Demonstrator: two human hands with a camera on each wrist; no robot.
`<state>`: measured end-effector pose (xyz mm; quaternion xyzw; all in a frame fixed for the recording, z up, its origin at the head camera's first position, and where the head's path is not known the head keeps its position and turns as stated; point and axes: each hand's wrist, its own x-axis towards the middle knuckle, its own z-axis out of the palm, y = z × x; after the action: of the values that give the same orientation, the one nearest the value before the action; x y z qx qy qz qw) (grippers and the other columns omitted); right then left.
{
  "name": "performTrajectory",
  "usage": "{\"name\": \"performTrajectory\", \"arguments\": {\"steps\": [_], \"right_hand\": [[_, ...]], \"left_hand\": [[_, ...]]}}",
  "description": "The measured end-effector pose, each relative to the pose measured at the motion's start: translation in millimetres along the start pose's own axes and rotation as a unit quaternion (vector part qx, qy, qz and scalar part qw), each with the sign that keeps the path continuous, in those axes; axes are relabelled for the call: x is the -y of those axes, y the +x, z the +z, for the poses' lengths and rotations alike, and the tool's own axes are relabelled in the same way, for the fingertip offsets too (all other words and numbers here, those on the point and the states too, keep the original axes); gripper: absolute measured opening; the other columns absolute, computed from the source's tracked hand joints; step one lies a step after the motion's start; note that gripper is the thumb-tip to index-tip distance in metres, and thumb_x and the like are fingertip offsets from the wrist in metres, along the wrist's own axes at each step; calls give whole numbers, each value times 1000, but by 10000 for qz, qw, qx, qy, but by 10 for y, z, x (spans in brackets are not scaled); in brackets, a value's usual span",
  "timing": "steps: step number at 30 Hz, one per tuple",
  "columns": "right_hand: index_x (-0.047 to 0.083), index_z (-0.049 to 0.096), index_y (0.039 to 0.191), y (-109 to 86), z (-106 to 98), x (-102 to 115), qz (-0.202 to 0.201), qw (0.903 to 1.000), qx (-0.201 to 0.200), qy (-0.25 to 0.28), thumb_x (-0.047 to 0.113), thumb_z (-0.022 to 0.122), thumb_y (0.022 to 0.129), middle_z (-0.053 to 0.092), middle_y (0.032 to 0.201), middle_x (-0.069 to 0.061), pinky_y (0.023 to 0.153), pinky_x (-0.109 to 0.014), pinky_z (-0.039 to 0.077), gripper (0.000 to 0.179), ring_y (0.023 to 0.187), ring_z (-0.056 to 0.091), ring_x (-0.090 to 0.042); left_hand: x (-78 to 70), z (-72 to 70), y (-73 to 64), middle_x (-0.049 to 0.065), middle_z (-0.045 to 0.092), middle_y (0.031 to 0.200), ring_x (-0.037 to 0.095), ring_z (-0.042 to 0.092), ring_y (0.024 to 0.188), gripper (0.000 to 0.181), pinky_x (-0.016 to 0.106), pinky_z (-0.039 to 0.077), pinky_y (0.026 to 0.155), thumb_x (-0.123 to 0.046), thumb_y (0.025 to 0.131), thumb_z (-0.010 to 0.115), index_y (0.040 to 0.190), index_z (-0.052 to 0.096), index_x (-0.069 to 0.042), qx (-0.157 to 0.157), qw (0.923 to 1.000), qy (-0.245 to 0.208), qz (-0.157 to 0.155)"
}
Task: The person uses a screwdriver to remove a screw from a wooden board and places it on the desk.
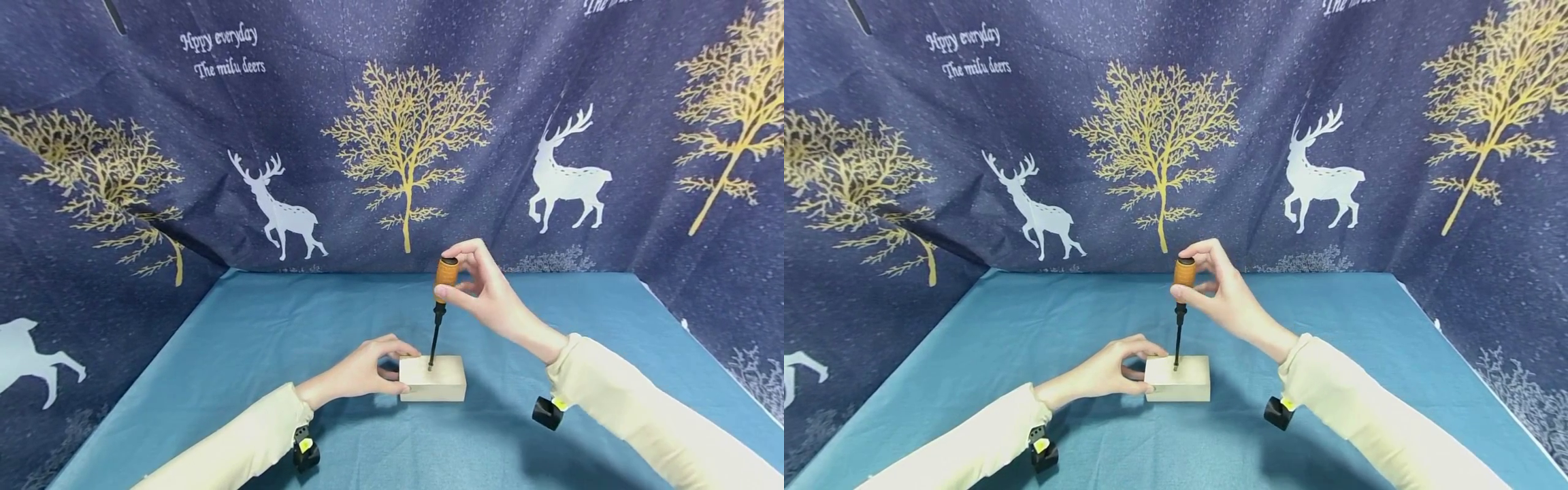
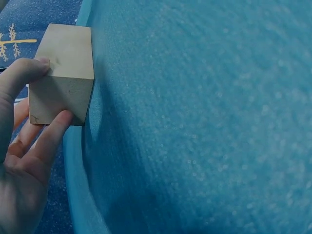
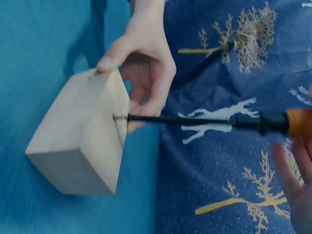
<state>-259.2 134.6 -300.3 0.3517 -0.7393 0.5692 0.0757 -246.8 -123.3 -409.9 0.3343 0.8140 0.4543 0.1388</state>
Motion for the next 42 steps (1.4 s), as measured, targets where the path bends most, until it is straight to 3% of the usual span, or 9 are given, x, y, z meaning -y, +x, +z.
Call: {"name": "performTrajectory", "arguments": {"steps": [5,13,18,24,28,31,34,37,42], "right_hand": [[4,41,119,12,37,34,386,9964,-626,-424,6,74,87,56,114,-10,81,-26,58,46,93,63,-8],[2,46,113,3,13,107,411,9969,-484,-465,5,75,86,61,120,-19,83,-26,59,39,90,67,-5],[3,51,113,-15,12,126,327,9977,-500,-305,5,75,86,62,126,-12,83,-27,60,37,97,67,-3],[5,56,126,-5,-25,123,-249,9992,198,223,3,66,93,69,120,-6,86,-33,60,34,111,68,-16],[9,45,135,11,-63,99,-494,9947,747,511,1,56,98,65,127,-10,90,-37,59,39,114,66,-25],[7,38,134,15,-62,79,-510,9937,843,541,1,52,100,63,130,-15,90,-37,59,38,115,66,-24],[6,38,131,-6,-30,64,-471,9970,616,-24,4,57,98,59,130,-19,81,-34,61,38,112,65,-13],[7,41,129,-43,5,57,-266,9976,117,-629,7,67,93,56,131,-14,76,-28,59,44,108,62,-3],[6,44,123,-64,37,83,8,9973,-373,-639,6,75,86,52,134,-12,81,-25,58,48,111,62,1]], "left_hand": [[14,9,8,6,58,122,16,56,110,47,21,58,84,-14,84,79,127,64,-23,-1,10000,53,-1],[30,17,8,5,59,123,17,56,110,47,20,58,82,-13,83,80,125,64,-25,-27,9999,143,-7],[27,18,6,5,59,123,17,55,111,47,20,58,83,-13,82,80,125,64,-25,-32,9999,143,-37],[0,6,11,6,58,123,18,55,112,48,20,58,83,-12,82,80,126,64,-24,-14,9999,143,-92],[-23,-2,5,6,58,123,17,55,111,48,20,58,83,-12,83,80,126,63,-22,-18,9999,148,-80],[-23,0,-1,6,58,123,17,55,110,48,20,58,83,-11,82,80,127,63,-21,-35,9999,158,-61],[-17,7,-1,5,58,122,17,55,109,48,20,58,83,-12,82,80,126,64,-22,-61,9998,182,-60],[-14,15,1,5,59,122,16,55,108,48,19,58,83,-13,82,80,126,64,-23,-79,9997,235,-35],[-15,16,2,5,59,122,16,54,108,47,19,58,83,-13,83,80,126,64,-24,-72,9997,240,-18]]}}
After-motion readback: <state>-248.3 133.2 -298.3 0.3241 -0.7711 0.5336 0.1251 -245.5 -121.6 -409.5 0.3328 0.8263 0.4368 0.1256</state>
